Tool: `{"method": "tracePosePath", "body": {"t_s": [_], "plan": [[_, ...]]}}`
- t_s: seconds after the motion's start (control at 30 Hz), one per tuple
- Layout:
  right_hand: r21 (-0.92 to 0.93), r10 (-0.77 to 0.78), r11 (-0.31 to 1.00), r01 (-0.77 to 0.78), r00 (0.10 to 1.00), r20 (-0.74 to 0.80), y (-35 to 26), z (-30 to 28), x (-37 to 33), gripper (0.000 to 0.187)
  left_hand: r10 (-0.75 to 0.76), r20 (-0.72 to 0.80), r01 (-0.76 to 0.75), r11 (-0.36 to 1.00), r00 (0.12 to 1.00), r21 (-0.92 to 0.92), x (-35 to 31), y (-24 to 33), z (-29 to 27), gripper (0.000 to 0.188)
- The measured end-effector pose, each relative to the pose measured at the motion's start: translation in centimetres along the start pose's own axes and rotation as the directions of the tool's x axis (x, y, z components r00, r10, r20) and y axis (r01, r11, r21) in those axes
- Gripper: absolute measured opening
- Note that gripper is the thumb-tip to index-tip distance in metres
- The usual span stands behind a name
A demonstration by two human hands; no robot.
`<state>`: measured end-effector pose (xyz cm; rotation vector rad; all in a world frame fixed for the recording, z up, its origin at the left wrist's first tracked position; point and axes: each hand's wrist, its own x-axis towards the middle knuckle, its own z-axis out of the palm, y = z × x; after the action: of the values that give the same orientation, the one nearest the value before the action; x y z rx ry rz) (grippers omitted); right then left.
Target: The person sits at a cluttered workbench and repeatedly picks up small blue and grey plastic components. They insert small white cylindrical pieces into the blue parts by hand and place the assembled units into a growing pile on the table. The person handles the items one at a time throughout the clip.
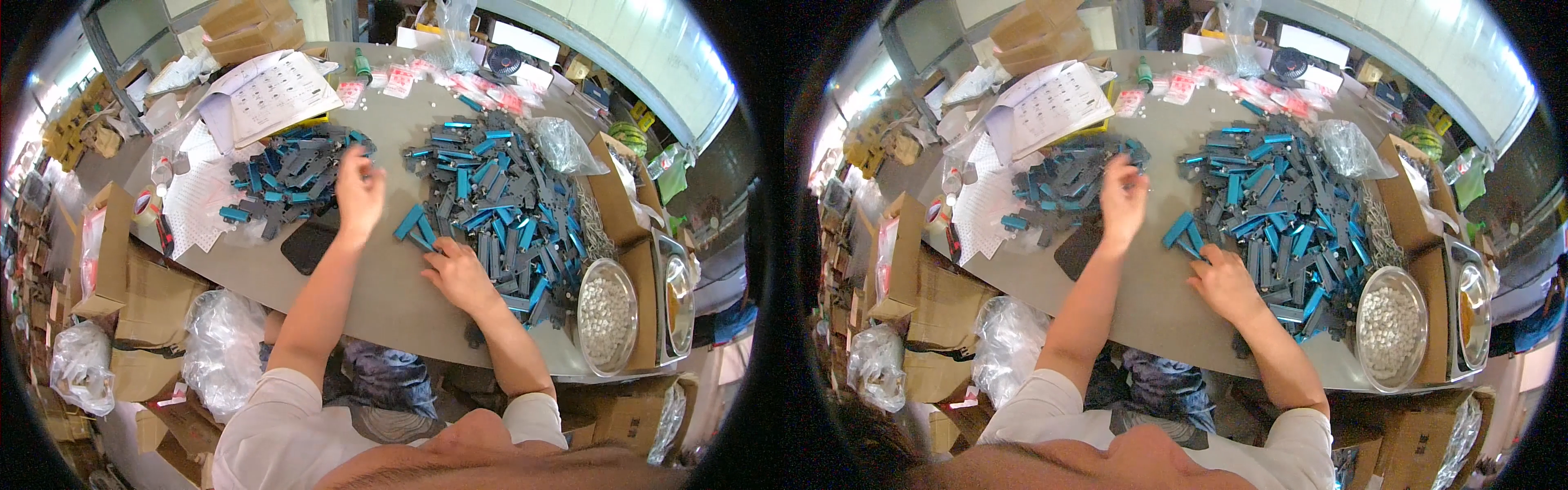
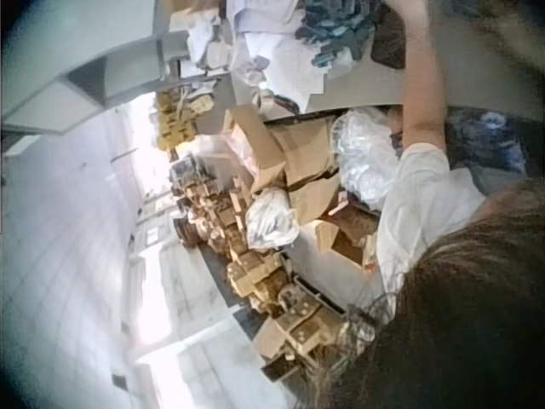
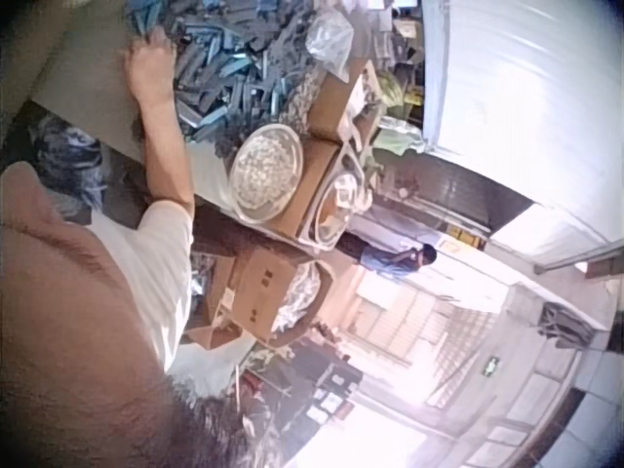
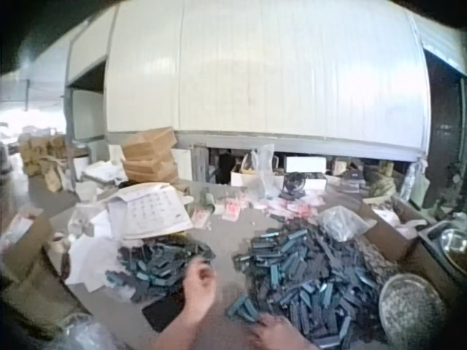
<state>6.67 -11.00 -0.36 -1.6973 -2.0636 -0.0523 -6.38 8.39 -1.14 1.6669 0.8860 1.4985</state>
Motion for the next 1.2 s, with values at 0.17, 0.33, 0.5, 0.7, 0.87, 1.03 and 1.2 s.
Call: {"method": "tracePosePath", "body": {"t_s": [0.17,0.33,0.5,0.7,0.87,1.03,1.2], "plan": [[0.129,0.093,0.987,-0.092,0.996,-0.002,1.2,-0.7,-0.3,0.005,0.057,0.488,-0.249,0.908,0.871,0.338,-2.5,-0.9,2.8,0.029],[0.247,0.303,0.93,-0.273,0.948,-0.095,1.4,-3.8,-0.4,0.007,-0.052,0.532,-0.245,0.846,0.845,0.473,-1.7,-1.0,3.9,0.026],[0.393,0.383,0.869,-0.301,0.912,-0.148,1.1,-4.3,0.0,0.016,0.283,0.458,-0.46,0.821,0.843,0.34,1.5,-6.1,6.2,0.023],[0.29,0.371,0.923,-0.255,0.794,-0.482,2.0,-3.8,-0.6,0.016,0.181,0.331,-0.332,0.809,0.926,0.486,1.4,-2.7,5.3,0.01],[0.353,0.383,0.914,-0.201,0.717,-0.583,2.5,-3.1,-0.2,0.012,-0.504,0.412,0.637,0.707,0.759,-0.309,-0.8,-0.7,3.3,0.013],[0.843,0.691,0.536,-0.042,0.596,-0.409,3.3,-1.6,-0.4,0.015,-0.352,0.621,0.712,0.406,0.701,-0.573,-6.8,4.5,6.2,0.048],[0.442,0.488,0.86,-0.257,0.667,-0.563,2.4,-1.9,-0.3,0.022,-0.183,0.647,0.595,0.627,0.74,-0.504,-9.0,4.9,6.7,0.03]]}}
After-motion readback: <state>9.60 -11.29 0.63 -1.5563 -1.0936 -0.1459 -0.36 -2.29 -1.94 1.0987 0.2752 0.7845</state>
